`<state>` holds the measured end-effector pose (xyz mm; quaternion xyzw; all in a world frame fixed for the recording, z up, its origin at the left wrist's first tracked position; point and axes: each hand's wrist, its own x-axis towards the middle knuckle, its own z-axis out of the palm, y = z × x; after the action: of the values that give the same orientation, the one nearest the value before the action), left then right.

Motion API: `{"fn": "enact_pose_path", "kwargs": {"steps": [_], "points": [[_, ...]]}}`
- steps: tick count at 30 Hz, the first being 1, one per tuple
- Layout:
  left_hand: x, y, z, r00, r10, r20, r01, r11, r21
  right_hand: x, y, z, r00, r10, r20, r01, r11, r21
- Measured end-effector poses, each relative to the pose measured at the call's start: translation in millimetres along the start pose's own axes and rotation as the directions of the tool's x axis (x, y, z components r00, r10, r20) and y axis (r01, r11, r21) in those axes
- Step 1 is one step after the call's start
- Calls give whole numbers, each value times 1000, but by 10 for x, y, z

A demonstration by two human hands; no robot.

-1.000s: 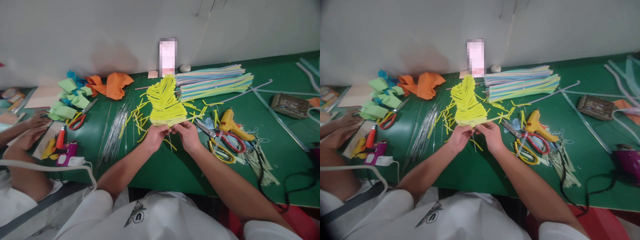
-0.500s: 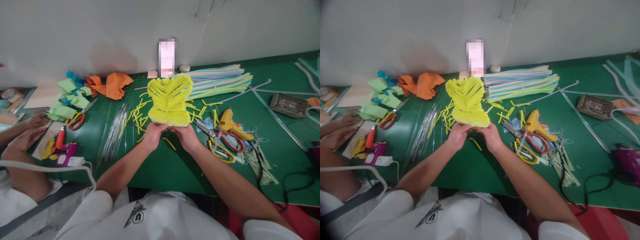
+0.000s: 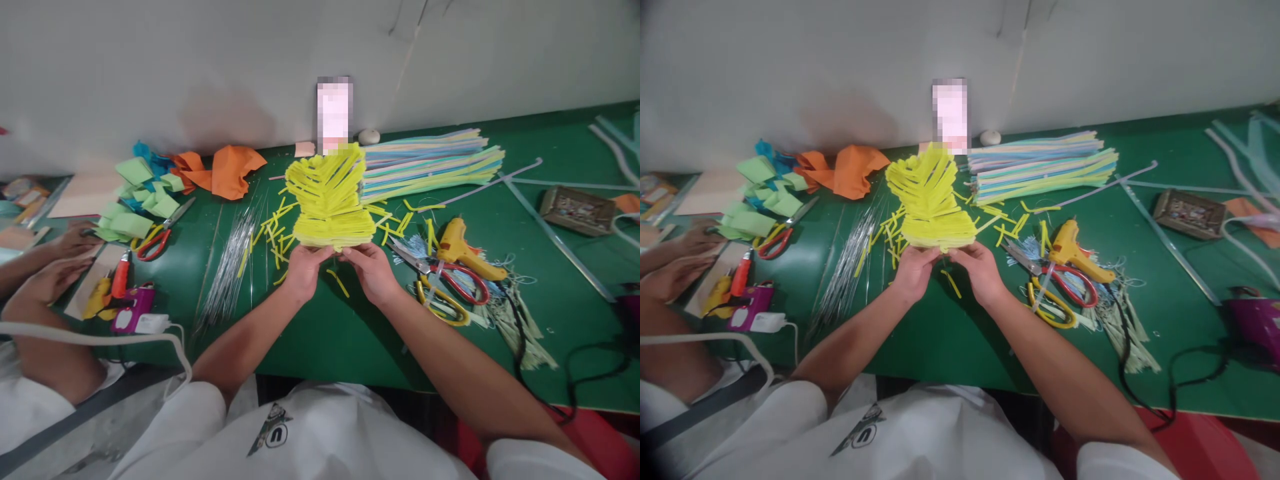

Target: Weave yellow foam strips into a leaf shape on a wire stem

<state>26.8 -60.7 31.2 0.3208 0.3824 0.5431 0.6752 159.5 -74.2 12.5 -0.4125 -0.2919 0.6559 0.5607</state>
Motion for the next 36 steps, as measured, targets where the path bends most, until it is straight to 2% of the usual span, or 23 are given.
{"fn": "enact_pose_path", "kwargs": {"steps": [7,15,20,24,27,30,33,36], "points": [[6,-10,-18,999,-7,-37,7,1000,-3,-17,-38,19,999,-14,31,13,999,36],[2,-43,-15,1000,-10,-4,10,1000,1,-15,38,-15,985,-142,-94,138,989,-45],[-19,-18,37,1000,-26,-3,26,999,-27,-8,50,-12,985,-154,-75,153,988,-13],[-34,-8,67,999,-20,-32,20,1000,-9,-13,50,3,974,-190,-127,188,982,-27],[-37,-8,75,1000,-18,-9,18,1000,-21,-19,42,13,972,-194,-130,192,981,-27],[-28,-5,72,999,-43,30,45,998,-44,-16,14,17,985,-149,-93,151,988,17],[-15,-12,56,997,-60,38,62,997,-36,-11,-28,21,1000,-17,-19,18,996,85],[-7,-39,26,1000,-22,-9,22,1000,10,-13,-65,32,993,112,44,-117,984,133]]}}
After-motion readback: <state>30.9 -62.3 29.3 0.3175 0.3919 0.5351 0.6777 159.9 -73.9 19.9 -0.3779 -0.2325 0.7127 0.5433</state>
